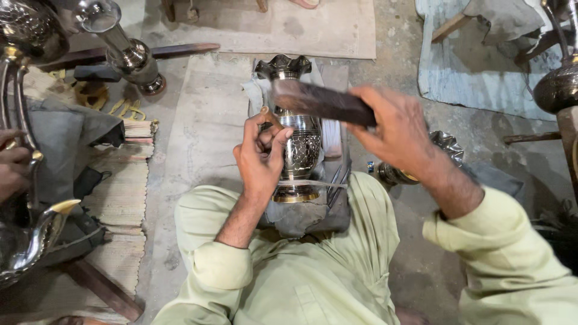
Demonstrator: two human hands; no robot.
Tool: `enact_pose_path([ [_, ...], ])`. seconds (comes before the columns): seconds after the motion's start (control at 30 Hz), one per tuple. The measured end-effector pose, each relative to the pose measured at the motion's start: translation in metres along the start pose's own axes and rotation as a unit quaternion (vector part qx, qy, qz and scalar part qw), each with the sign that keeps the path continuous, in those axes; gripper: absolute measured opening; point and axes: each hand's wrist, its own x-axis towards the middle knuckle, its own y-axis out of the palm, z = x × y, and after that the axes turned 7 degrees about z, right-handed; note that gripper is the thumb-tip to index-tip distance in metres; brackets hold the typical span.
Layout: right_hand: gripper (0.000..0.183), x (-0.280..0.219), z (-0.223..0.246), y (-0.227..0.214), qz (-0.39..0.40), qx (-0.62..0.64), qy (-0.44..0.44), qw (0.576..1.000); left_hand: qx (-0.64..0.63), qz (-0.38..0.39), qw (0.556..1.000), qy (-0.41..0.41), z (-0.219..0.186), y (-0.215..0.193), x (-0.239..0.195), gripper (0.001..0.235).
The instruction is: The person uses a hammer and chisel to engrave decorative patterns onto a metal vase. They repeatedly strike the chisel against the vase surface to create intricate designs.
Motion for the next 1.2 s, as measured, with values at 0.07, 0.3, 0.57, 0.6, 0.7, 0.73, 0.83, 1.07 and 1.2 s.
enact_pose_path([
  [0.07, 0.042, 0.02, 0.01, -0.018, -0.036, -0.068, -0.075, 0.994, 0.01, 0.002, 1.0, -0.005, -0.001, 0.001, -0.001, 0.033],
  [0.3, 0.041, 0.063, 0.038, -0.054, 0.026, -0.271, -0.148, 0.951, 0.07, -0.005, 0.998, 0.009, -0.001, 0.001, 0.002, 0.033],
  [0.57, 0.026, 0.074, 0.045, -0.059, 0.076, -0.342, -0.126, 0.928, 0.084, -0.009, 0.996, 0.0, -0.002, -0.001, -0.002, 0.034],
  [0.6, 0.024, 0.074, 0.046, -0.058, 0.087, -0.363, -0.12, 0.92, 0.081, -0.011, 0.997, 0.002, -0.002, -0.002, -0.004, 0.033],
  [0.7, 0.028, 0.075, 0.044, -0.063, -0.006, -0.286, -0.155, 0.946, 0.097, -0.002, 0.995, -0.006, -0.001, -0.001, 0.004, 0.033],
  [0.73, 0.027, 0.075, 0.044, -0.063, 0.047, -0.32, -0.121, 0.938, 0.107, -0.001, 0.994, -0.02, -0.001, 0.0, 0.002, 0.034],
  [0.83, 0.025, 0.078, 0.045, -0.062, 0.109, -0.372, -0.081, 0.918, 0.105, 0.01, 0.994, -0.03, -0.003, -0.004, 0.001, 0.032],
  [1.07, 0.027, 0.073, 0.041, -0.06, 0.071, -0.277, -0.085, 0.955, 0.064, 0.008, 0.998, 0.02, -0.004, -0.005, -0.001, 0.031],
  [1.2, 0.033, 0.074, 0.039, -0.068, -0.023, -0.215, -0.133, 0.967, 0.085, 0.014, 0.996, 0.004, -0.005, -0.002, 0.007, 0.031],
])
